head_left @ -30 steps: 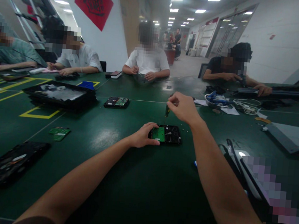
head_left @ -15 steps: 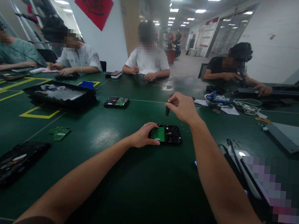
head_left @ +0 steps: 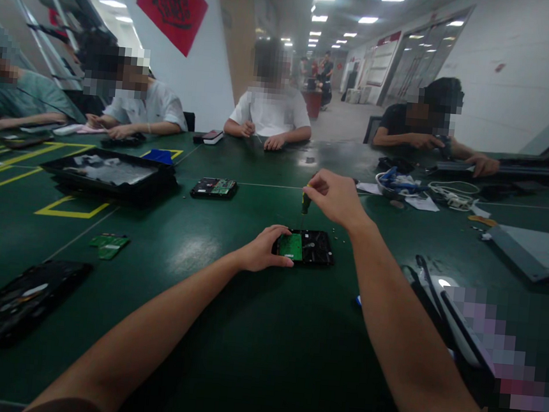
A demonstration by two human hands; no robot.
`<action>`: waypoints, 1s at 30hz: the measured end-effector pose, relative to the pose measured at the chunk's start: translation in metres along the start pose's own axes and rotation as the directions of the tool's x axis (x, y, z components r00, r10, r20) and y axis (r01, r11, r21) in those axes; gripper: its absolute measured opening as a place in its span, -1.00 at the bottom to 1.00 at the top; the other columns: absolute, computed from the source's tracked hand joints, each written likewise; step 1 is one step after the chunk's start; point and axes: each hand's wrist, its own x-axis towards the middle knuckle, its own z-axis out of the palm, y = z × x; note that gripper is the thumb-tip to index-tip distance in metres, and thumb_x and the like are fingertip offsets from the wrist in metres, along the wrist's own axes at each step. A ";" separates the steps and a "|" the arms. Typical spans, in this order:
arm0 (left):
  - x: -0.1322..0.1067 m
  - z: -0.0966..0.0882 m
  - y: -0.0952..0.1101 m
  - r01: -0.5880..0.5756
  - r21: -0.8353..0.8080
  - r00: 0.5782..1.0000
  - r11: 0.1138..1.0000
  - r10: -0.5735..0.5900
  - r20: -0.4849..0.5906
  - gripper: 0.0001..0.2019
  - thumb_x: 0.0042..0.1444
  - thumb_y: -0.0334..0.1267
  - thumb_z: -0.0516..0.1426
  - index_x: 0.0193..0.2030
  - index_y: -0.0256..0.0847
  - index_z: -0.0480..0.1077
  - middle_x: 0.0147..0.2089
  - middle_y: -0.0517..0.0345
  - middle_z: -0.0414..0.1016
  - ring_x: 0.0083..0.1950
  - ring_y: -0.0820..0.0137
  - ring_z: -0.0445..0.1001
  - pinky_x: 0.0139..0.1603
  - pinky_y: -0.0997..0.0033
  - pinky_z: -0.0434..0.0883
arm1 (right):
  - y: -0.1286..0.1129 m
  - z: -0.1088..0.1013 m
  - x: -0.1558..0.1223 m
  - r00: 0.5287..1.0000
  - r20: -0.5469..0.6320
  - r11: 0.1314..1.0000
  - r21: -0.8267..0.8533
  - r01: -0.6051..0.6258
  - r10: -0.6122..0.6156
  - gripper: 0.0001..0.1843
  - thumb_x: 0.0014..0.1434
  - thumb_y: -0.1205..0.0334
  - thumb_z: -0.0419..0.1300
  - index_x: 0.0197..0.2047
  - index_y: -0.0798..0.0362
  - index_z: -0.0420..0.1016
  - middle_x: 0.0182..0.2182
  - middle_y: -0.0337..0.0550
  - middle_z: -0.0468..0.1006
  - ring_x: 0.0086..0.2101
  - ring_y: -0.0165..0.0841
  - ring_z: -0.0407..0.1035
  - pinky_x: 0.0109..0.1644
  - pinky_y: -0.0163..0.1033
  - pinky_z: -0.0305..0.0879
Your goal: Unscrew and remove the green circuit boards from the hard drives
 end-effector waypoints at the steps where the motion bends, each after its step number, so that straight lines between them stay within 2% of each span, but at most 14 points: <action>1: 0.000 0.000 0.000 0.000 0.003 1.000 1.000 0.000 0.000 -0.16 0.01 0.18 0.35 0.36 -0.13 0.23 0.43 -0.15 0.18 0.45 -0.02 0.18 0.45 -0.08 0.20 | 0.000 0.000 0.000 1.000 0.009 1.000 0.002 0.011 -0.011 -0.90 0.20 0.15 0.30 -0.26 -0.03 0.50 -0.27 -0.10 0.63 -0.25 -0.21 0.52 -0.09 -0.03 0.46; 6: 0.001 0.000 -0.001 0.005 0.014 1.000 1.000 -0.005 0.002 -0.16 0.01 0.17 0.35 0.35 -0.13 0.23 0.43 -0.15 0.18 0.45 0.00 0.18 0.45 -0.08 0.20 | -0.001 -0.001 0.000 1.000 -0.001 0.999 -0.046 -0.018 0.018 -0.88 0.14 0.21 0.32 -0.25 -0.01 0.48 -0.23 -0.07 0.63 -0.24 -0.20 0.52 -0.11 -0.04 0.45; 12: 0.001 0.002 -0.003 -0.005 0.012 1.000 1.000 0.005 -0.009 -0.16 0.00 0.16 0.36 0.34 -0.15 0.24 0.42 -0.16 0.19 0.44 0.00 0.19 0.45 -0.05 0.19 | 0.000 0.000 0.000 1.000 0.015 1.000 -0.005 0.006 -0.006 -0.92 0.21 0.19 0.28 -0.25 -0.02 0.48 -0.26 -0.11 0.63 -0.24 -0.23 0.52 -0.09 -0.07 0.44; 18: 0.001 0.001 -0.003 -0.017 0.017 1.000 1.000 0.017 -0.005 -0.17 0.02 0.16 0.35 0.35 -0.15 0.23 0.41 -0.16 0.20 0.44 0.02 0.19 0.45 -0.04 0.19 | 0.000 0.000 0.000 1.000 -0.012 0.998 -0.055 -0.022 0.021 -0.91 0.17 0.23 0.30 -0.25 -0.01 0.47 -0.24 -0.09 0.64 -0.25 -0.22 0.51 -0.12 -0.07 0.43; 22: 0.000 0.001 -0.001 -0.008 0.007 1.000 1.000 0.008 -0.008 -0.17 0.01 0.17 0.35 0.35 -0.15 0.24 0.42 -0.15 0.19 0.44 0.01 0.19 0.44 -0.04 0.21 | 0.000 0.000 0.000 1.000 -0.005 0.998 -0.059 0.024 -0.024 -0.93 0.22 0.19 0.27 -0.26 -0.01 0.48 -0.30 -0.13 0.63 -0.27 -0.24 0.51 -0.12 -0.08 0.42; 25: 0.000 0.000 -0.001 -0.002 0.008 1.000 1.000 0.002 -0.004 -0.16 0.01 0.17 0.36 0.35 -0.15 0.24 0.42 -0.14 0.19 0.44 0.00 0.19 0.44 -0.03 0.21 | -0.001 -0.001 0.000 0.999 0.007 0.997 -0.065 0.045 -0.044 -0.94 0.22 0.21 0.26 -0.24 -0.01 0.50 -0.27 -0.12 0.63 -0.26 -0.25 0.51 -0.09 -0.08 0.42; 30: 0.000 0.000 -0.001 -0.004 0.016 1.000 1.000 0.004 0.006 -0.15 0.02 0.17 0.35 0.36 -0.15 0.22 0.42 -0.16 0.18 0.44 0.00 0.19 0.44 -0.05 0.21 | -0.003 -0.001 -0.001 1.000 -0.009 0.999 -0.053 -0.009 0.009 -0.90 0.19 0.20 0.30 -0.25 0.01 0.48 -0.27 -0.10 0.63 -0.25 -0.23 0.51 -0.12 -0.08 0.43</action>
